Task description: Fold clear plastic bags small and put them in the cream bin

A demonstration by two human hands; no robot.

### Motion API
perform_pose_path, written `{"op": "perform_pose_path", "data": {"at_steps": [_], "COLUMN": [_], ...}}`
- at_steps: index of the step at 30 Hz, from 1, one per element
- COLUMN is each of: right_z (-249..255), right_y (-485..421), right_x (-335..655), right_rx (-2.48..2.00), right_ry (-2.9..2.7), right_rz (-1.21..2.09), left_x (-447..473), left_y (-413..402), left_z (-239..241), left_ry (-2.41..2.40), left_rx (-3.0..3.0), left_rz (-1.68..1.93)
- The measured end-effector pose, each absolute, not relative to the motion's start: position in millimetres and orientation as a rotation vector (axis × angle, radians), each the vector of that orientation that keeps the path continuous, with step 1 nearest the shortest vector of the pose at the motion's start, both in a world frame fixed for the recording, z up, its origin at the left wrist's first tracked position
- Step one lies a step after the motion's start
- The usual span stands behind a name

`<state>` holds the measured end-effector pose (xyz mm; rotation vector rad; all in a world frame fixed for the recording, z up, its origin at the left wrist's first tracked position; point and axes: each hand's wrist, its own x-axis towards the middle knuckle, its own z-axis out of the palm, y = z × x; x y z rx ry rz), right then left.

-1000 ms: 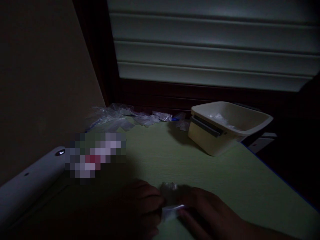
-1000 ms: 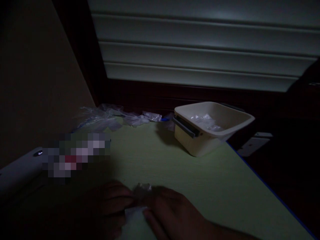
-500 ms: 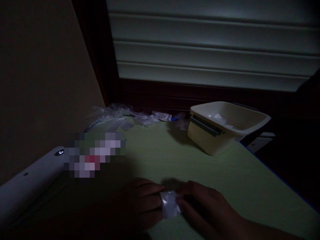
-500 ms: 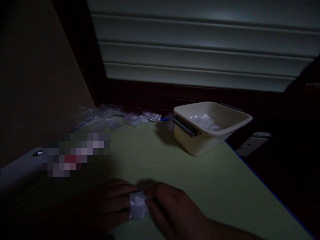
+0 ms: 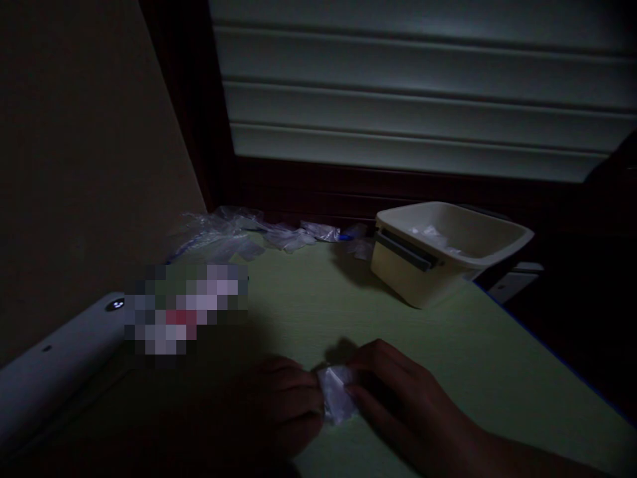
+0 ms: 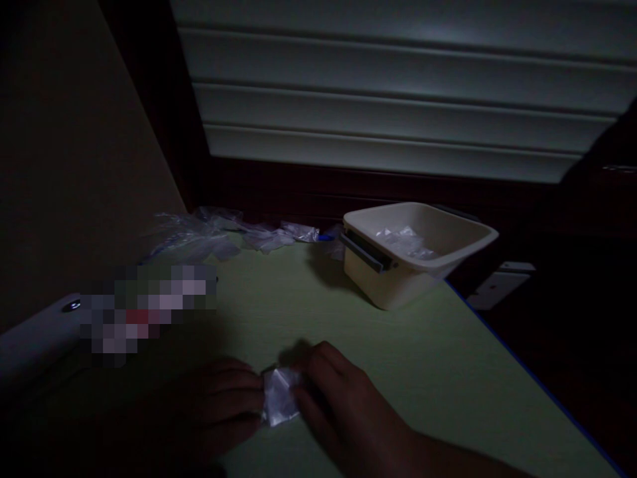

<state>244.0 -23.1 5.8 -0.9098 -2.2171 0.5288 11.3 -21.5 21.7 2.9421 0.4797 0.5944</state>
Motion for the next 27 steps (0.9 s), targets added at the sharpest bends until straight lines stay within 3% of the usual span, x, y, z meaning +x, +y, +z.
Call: {"op": "perform_pose_path", "data": {"at_steps": [2, 13, 22, 27], "right_z": [5.2, 5.6, 13.4, 14.5], "right_y": [-22.3, -20.5, -26.2, -29.2], "right_x": [243.7, 241.4, 248.3, 242.3], "right_rx": [-0.899, -0.859, -0.601, -0.660], "right_ry": [-2.224, -2.239, -2.399, -2.474], "right_rz": [0.547, 0.515, -0.108, -0.008], "left_x": [7.9, 5.1, 6.2, 8.7], "left_y": [-27.0, -16.7, -20.4, -19.3], "left_z": [28.6, 16.2, 14.6, 16.5], "left_ry": [0.661, 0.506, 0.555, 0.542], "left_rx": [2.904, 3.020, 2.964, 2.975], "left_rz": [0.598, 0.475, 0.511, 0.573]}}
